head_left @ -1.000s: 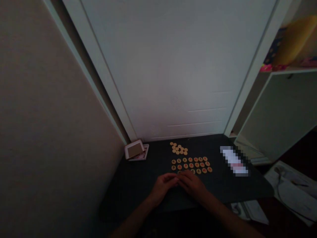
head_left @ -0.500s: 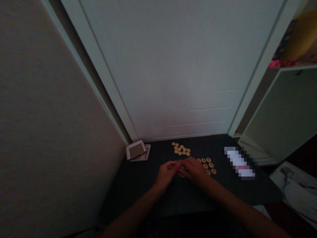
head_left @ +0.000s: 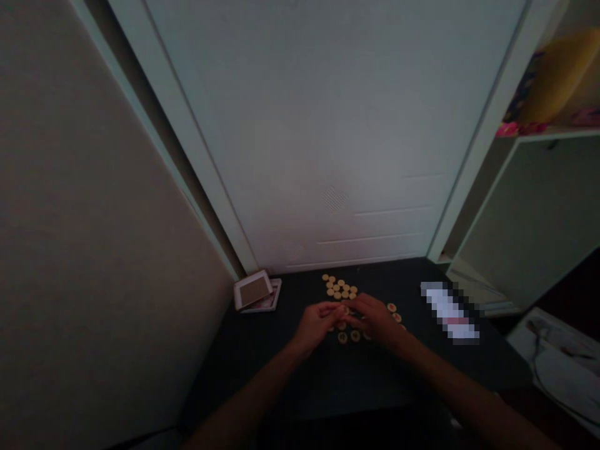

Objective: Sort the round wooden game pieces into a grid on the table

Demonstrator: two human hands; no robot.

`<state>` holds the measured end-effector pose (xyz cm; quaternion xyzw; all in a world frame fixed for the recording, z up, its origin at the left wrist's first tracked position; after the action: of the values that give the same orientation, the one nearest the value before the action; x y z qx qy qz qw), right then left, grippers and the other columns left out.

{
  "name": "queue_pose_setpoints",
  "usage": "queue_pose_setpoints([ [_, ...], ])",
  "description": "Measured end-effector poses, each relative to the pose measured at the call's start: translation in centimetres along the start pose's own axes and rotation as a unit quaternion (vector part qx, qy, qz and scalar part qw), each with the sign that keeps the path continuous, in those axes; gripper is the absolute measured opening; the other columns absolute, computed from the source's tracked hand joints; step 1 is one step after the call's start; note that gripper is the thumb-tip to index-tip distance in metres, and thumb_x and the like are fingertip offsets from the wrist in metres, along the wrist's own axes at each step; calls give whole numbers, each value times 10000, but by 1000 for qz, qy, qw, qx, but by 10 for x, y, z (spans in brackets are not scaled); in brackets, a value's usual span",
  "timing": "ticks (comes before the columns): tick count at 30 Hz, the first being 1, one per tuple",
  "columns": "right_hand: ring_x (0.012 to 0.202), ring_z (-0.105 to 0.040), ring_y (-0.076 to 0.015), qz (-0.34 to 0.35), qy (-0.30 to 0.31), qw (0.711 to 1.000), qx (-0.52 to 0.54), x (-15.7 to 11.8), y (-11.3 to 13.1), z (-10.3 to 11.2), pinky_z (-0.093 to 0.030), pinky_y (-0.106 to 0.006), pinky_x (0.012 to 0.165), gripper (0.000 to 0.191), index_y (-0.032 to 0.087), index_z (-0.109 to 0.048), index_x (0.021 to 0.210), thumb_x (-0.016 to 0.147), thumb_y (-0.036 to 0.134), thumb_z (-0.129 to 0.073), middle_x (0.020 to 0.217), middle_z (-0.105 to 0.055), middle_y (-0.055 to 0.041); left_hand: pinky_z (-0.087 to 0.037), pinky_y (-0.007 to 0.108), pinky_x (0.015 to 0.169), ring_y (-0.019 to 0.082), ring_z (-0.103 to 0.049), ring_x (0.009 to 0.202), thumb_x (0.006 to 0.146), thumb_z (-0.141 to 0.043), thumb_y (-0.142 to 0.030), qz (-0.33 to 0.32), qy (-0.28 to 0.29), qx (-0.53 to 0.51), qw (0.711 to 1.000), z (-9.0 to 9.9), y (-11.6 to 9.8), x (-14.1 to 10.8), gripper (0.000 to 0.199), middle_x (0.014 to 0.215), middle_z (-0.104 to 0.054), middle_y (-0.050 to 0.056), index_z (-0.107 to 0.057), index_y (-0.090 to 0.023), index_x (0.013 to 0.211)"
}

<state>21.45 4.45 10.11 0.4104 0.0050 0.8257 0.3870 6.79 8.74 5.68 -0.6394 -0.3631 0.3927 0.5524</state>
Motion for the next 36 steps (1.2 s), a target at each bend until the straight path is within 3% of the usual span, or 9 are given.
queue_pose_setpoints([
  [9, 810, -668, -177, -3, -22, 1000, 8, -1, -7, 8, -556, -292, 737, 328, 208, -643, 1167, 926, 418, -572, 894, -699, -65, -527, 297, 758, 208, -707, 807, 774, -721, -454, 3, 70, 6, 998, -5, -14, 1, 433, 973, -755, 99, -708, -160, 1092],
  [27, 818, -671, -180, -20, -34, 999, -5, -1, -9, 3, -552, -278, 742, 324, 215, -631, 1202, 922, 374, -591, 899, -706, -70, -508, 302, 766, 202, -690, 810, 826, -668, -466, 6, 94, 4, 996, -2, -13, 5, 454, 1002, -740, 138, -692, -108, 1105],
  [36, 775, -654, -182, 21, -30, 999, -32, 1, -7, -3, -522, -279, 696, 265, 194, -652, 1121, 927, 361, -587, 875, -692, -82, -496, 266, 675, 188, -683, 717, 679, -788, -451, 18, 16, 78, 997, 3, -25, 15, 393, 819, -755, 87, -727, -112, 866],
])
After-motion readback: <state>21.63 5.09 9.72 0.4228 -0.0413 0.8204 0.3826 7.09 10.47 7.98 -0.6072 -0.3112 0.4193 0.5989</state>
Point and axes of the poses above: each hand's wrist, its own x-axis towards the middle knuckle, its own z-axis out of the back of the hand, y = z × x, the point moved 6 cm from there along x, towards the middle knuckle
